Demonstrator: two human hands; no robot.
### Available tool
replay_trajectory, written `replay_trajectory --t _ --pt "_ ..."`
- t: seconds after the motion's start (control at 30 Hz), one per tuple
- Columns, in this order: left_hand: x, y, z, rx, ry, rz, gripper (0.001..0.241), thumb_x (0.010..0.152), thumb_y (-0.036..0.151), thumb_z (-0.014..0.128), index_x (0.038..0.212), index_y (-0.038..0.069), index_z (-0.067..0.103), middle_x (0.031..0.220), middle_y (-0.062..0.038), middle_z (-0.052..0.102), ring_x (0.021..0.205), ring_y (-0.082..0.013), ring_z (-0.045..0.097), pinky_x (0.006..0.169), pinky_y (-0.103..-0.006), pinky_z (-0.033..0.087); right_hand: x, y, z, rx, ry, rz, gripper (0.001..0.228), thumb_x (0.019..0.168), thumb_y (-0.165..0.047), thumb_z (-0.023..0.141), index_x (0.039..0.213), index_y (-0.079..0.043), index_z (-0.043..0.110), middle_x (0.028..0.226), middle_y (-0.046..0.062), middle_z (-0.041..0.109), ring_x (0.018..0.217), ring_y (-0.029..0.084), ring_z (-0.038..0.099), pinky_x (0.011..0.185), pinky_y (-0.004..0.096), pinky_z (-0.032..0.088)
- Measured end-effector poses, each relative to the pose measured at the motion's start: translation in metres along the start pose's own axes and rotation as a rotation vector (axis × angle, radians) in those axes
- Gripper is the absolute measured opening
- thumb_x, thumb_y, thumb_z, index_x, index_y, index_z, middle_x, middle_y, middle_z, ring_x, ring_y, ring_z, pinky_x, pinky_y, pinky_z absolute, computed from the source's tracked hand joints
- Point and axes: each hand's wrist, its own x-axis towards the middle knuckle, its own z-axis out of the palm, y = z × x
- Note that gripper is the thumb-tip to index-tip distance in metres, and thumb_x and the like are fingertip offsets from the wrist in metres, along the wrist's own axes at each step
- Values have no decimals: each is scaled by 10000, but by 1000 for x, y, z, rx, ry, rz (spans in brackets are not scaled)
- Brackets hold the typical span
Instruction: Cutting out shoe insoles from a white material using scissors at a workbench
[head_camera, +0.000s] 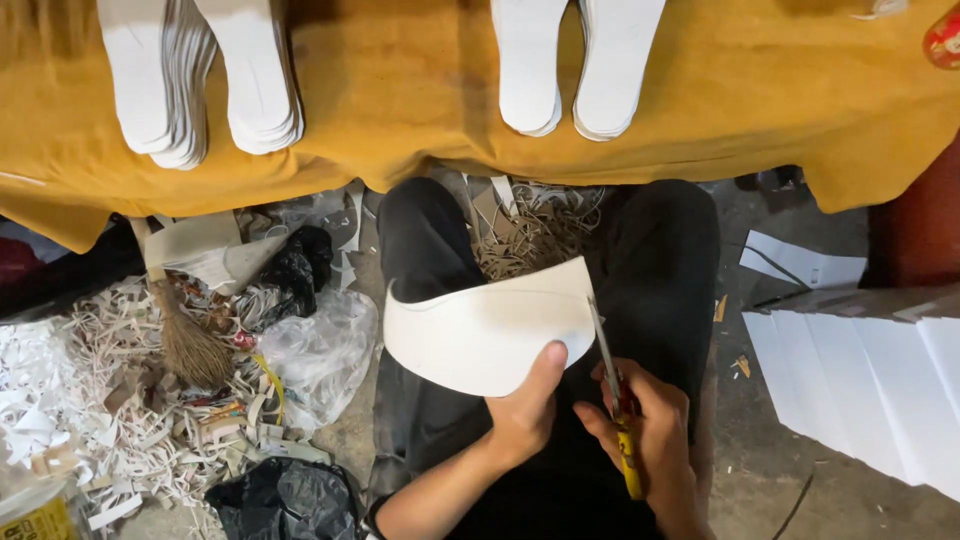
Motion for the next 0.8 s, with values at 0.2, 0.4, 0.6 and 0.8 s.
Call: replay_trajectory --t 0.2,0.4,0.6,0.8 --pt "-4 17 22 286 5 -68 277 1034 322 539 888 94 601 831 -38 601 762 -186 595 758 -331 529 -11 -15 -13 -115 -33 100 328 708 -285 834 971 -144 698 664 -10 682 527 119 617 572 271 501" --pt "-4 23 21 317 88 -4 284 1036 321 559 1084 55 647 1010 -72 664 944 -219 659 914 -356 563 -12 -23 -16 -105 -32 -5 433 802 -538 704 923 -124 674 630 -23 619 508 122 574 544 279 462" --pt "1 29 20 309 63 12 266 1029 273 584 1133 42 665 1069 -86 694 995 -242 691 949 -365 586 -16 -9 -16 -100 -30 -48 485 796 -577 689 937 -113 682 662 -18 631 517 132 583 555 284 482" --pt "3 36 12 327 -47 -27 170 1006 216 646 885 98 620 808 22 567 726 -126 568 670 -272 522 -15 -9 -21 2 -44 -23 462 754 -531 756 961 -124 683 590 -23 513 503 101 472 521 258 409"
